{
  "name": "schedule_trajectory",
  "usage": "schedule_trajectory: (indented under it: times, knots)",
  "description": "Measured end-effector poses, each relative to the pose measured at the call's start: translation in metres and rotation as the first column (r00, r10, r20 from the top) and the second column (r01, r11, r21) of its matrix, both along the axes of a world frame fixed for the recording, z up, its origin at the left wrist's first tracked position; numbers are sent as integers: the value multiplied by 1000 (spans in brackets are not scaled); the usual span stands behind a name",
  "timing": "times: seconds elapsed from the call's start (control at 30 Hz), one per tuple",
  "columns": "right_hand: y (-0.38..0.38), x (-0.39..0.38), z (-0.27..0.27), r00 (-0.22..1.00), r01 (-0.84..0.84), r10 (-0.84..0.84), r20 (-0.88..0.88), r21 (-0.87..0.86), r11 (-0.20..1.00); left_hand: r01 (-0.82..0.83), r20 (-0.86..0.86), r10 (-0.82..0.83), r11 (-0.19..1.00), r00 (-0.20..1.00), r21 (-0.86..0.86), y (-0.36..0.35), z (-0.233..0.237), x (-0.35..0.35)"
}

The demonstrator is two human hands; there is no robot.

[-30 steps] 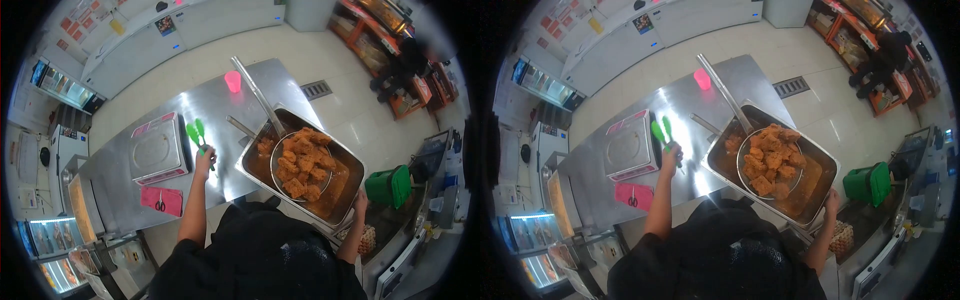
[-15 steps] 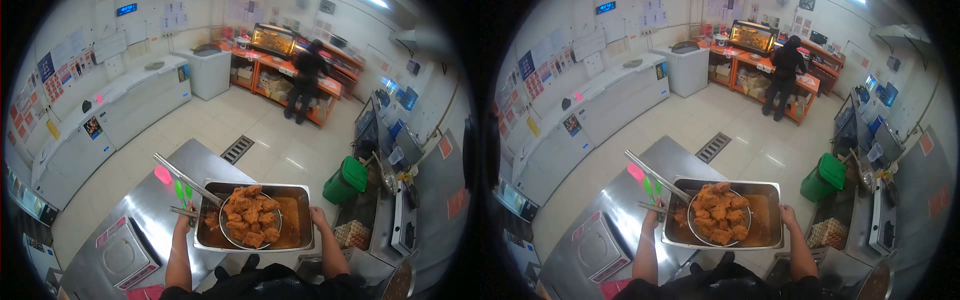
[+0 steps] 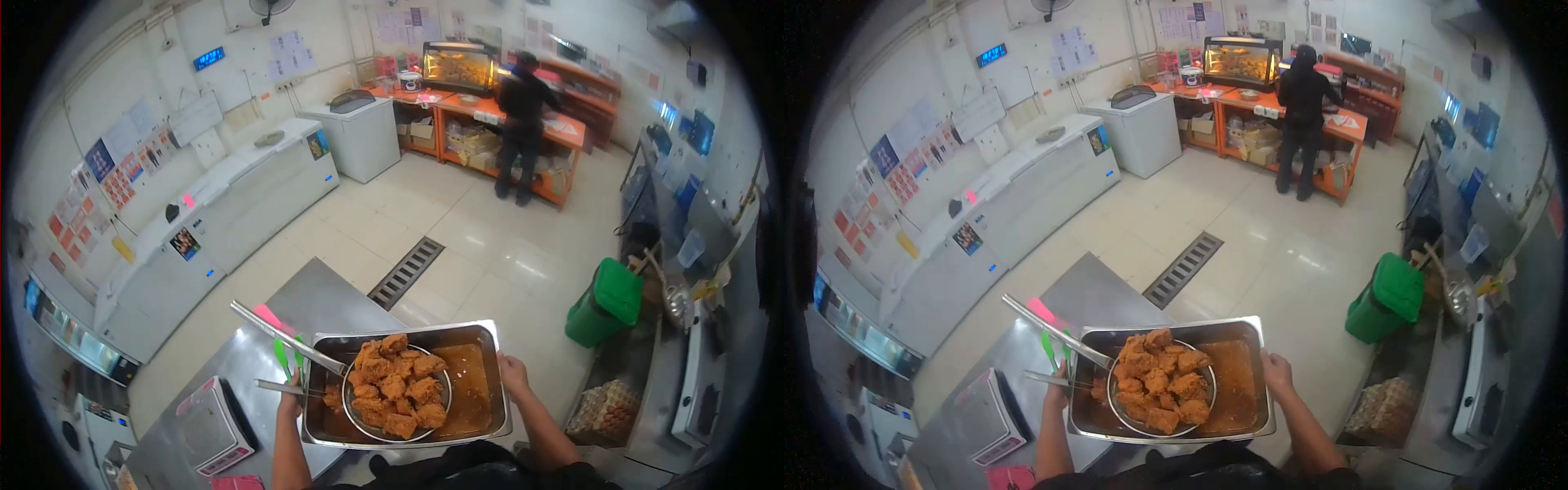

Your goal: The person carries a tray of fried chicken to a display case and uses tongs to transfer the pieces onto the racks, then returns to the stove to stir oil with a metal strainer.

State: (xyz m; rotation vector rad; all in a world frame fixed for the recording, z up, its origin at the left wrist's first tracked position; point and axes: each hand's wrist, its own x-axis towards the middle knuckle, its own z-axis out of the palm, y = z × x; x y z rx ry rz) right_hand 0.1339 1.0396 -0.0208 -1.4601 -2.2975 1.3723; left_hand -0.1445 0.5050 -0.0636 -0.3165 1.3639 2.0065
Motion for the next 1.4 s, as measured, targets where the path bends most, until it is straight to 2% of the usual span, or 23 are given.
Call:
schedule_trajectory:
  times: [0.07,0.13,0.17,0.2,0.27,0.3,0.4,0.5,0.53,0.57,0.63,0.67,0.7,0.8,0.87,0.93,1.0,1.03,1.17,1.23,1.27,1.33,1.4]
  knots:
    - [15,-15,22,998,-1,-4,-65,-68,998,-126,-24,124,983,992,-130,2,-6,13]
    - [36,-27,30,993,-83,80,-85,-36,996,-212,-71,201,953,977,-218,10,-5,25]
    - [53,-34,31,989,-128,126,-71,-18,992,-253,-80,245,959,966,-128,27,7,35]
    - [65,-41,39,992,-109,108,-69,-25,994,-235,-79,226,963,971,-135,39,20,39]
    - [92,-56,67,979,-204,204,-14,-33,978,-264,-77,258,962,963,-74,66,32,47]
    - [110,-63,75,973,-229,228,-15,-44,973,-372,-95,361,916,928,-151,78,24,47]
    - [157,-85,85,964,-259,258,-56,4,966,-378,-62,373,917,926,-125,129,44,36]
    - [215,-112,85,969,-227,221,-108,-46,973,-376,-90,369,923,925,-76,192,55,5]
    - [241,-125,84,972,-205,196,-126,-68,976,-340,-108,333,939,937,-52,215,55,-10]
    - [254,-133,83,972,-207,199,-126,-53,977,-376,-87,370,925,925,-56,218,44,-24]
    - [299,-158,71,977,-154,149,-150,-23,988,-361,-94,355,932,930,-47,285,63,-50]
    - [320,-171,65,976,-141,136,-168,-19,990,-343,-107,335,937,936,-66,313,75,-71]
    - [343,-187,61,983,-121,116,-142,-28,992,-327,-153,324,945,934,2,329,54,-98]
    - [413,-237,65,983,-90,86,-163,-17,996,-259,-109,267,963,958,75,402,68,-159]
    - [451,-276,66,972,-75,69,-226,-17,997,-291,-93,294,956,951,43,428,23,-215]
    - [492,-312,85,992,-57,58,-113,9,998,-238,-69,242,970,968,54,490,55,-254]
    - [532,-350,84,978,-56,54,-202,-7,998,-231,-140,231,973,963,18,545,80,-296]
    - [546,-372,84,979,-52,46,-196,-25,998,-220,-112,214,974,970,-45,559,83,-329]
    - [632,-467,65,968,-17,3,-251,-53,998,-249,-130,241,967,962,-49,646,71,-443]
    - [674,-516,57,970,-24,9,-243,-58,998,-167,-151,161,986,975,-29,691,80,-490]
    - [672,-536,60,981,-41,38,-192,-10,999,-180,-144,173,983,974,-37,685,79,-506]
    - [724,-607,62,979,-76,90,-181,82,994,-186,-134,177,981,975,-59,731,78,-567]
    - [753,-668,43,960,-62,50,-276,-37,997,-207,-177,197,978,964,-38,761,76,-621]
